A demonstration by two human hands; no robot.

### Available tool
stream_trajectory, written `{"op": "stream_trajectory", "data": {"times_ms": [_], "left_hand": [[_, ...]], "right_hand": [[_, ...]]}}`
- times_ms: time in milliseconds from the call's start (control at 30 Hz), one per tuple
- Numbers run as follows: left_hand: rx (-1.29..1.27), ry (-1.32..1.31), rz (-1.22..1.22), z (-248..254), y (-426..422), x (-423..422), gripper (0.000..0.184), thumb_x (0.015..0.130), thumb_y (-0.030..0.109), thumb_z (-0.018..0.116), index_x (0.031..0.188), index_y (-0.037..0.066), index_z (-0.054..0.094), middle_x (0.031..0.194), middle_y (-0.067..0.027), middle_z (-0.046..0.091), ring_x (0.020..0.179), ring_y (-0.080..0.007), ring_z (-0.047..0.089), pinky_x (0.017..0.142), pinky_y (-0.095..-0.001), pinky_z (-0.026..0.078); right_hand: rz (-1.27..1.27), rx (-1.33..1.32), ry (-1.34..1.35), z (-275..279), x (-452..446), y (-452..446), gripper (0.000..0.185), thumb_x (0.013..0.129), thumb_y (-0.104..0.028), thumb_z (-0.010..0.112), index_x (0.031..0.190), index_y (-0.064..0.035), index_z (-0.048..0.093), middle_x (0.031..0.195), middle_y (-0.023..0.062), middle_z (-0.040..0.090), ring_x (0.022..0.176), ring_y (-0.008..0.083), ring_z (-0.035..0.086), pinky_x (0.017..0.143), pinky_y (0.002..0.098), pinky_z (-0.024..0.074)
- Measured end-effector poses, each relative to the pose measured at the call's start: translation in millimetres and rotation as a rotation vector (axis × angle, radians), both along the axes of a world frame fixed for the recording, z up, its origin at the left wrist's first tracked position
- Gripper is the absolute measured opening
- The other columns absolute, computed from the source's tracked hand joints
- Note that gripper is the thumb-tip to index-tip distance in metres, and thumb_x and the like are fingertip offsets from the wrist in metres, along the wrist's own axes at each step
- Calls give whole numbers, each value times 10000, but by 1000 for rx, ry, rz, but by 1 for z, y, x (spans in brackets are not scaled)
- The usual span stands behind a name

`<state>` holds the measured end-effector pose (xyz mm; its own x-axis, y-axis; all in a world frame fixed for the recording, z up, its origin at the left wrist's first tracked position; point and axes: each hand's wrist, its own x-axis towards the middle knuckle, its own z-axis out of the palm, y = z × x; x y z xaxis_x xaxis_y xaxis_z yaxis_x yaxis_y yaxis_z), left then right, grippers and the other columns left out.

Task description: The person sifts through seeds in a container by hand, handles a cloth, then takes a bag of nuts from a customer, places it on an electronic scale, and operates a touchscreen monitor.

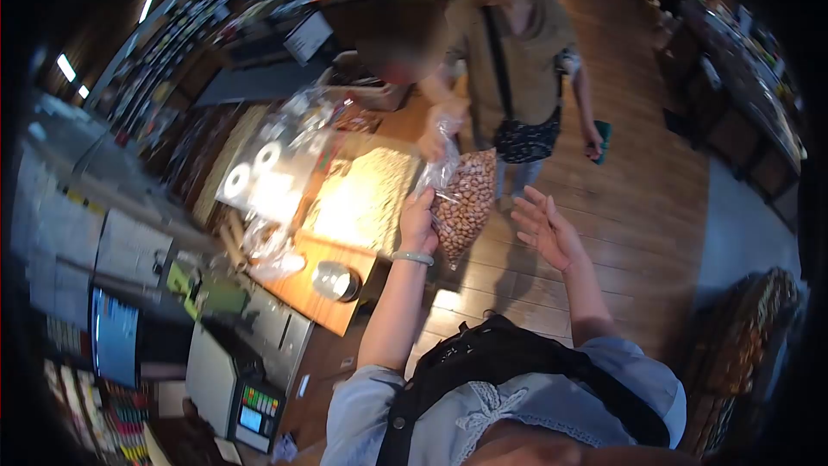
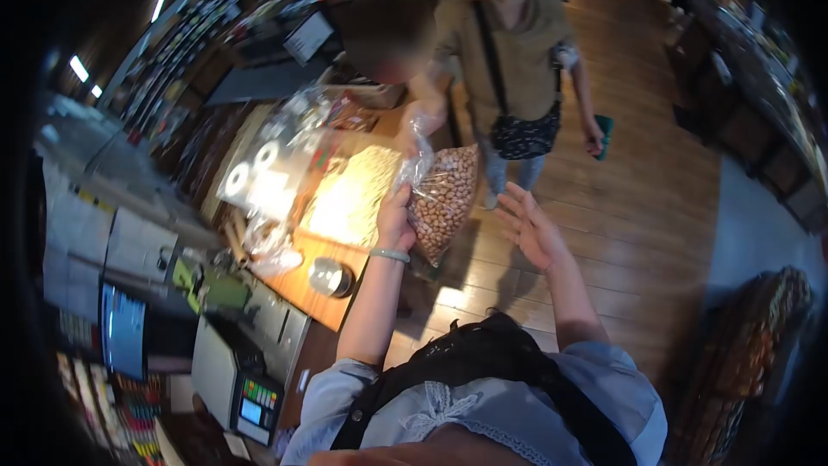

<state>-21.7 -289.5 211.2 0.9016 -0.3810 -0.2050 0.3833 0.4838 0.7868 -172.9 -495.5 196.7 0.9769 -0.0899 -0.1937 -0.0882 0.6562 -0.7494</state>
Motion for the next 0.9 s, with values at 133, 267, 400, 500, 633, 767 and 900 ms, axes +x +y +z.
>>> {"op": "stream_trajectory", "data": {"times_ms": [133, 267, 400, 500, 633, 767, 900], "left_hand": [[-191, 42, 80, -3, 99, -34, 299, 959, 142, 476, 1230, 28, 528, 1115, -102, 617, 1000, -223, 589, 878, -413, 503], [-228, 50, 356, -26, 228, -81, 281, 962, 158, 480, 1202, 25, 543, 1079, -97, 628, 955, -223, 605, 848, -420, 516], [-168, -49, 661, -12, 352, -155, 283, 957, 201, 530, 1144, -5, 579, 1052, -94, 644, 906, -200, 632, 832, -352, 524], [-219, 50, 833, -13, 435, -205, 303, 968, 219, 509, 1155, -8, 582, 1080, -117, 639, 966, -224, 625, 876, -367, 514], [-239, 51, 1101, -23, 528, -251, 386, 995, 295, 433, 1202, -2, 565, 1213, -126, 585, 1096, -258, 573, 943, -430, 478], [-266, 57, 1249, -22, 602, -265, 470, 1002, 404, 335, 1324, 89, 468, 1326, -154, 501, 1209, -341, 482, 1021, -535, 386], [-294, -25, 1327, -36, 672, -254, 499, 996, 437, 316, 1345, 101, 436, 1352, -173, 472, 1247, -388, 437, 1020, -603, 348]], "right_hand": [[164, -23, 49, -12, 32, 86, 633, 936, -540, 437, 1457, -219, 273, 1401, 81, 417, 1213, 242, 453, 967, 468, 362], [603, 122, 0, -3, 47, 213, 636, 922, -549, 470, 1428, -194, 315, 1390, 65, 426, 1172, 228, 444, 987, 444, 323], [809, 28, 36, -11, 40, 340, 646, 930, -571, 430, 1440, -192, 313, 1441, 51, 371, 1239, 224, 411, 980, 412, 324], [887, -125, 57, -17, 28, 410, 663, 941, -583, 389, 1442, -153, 332, 1479, 46, 323, 1292, 229, 365, 990, 406, 295], [986, -138, 15, -30, 13, 470, 626, 932, -578, 422, 1376, -137, 425, 1391, 21, 435, 1201, 178, 436, 881, 332, 377], [1105, -271, 23, -29, 13, 504, 548, 944, -554, 417, 1280, -134, 527, 1336, 16, 482, 1160, 159, 452, 885, 346, 364], [1132, -459, -185, -31, 36, 535, 494, 951, -530, 419, 1179, -130, 596, 1182, 8, 581, 1084, 134, 489, 913, 323, 354]]}}
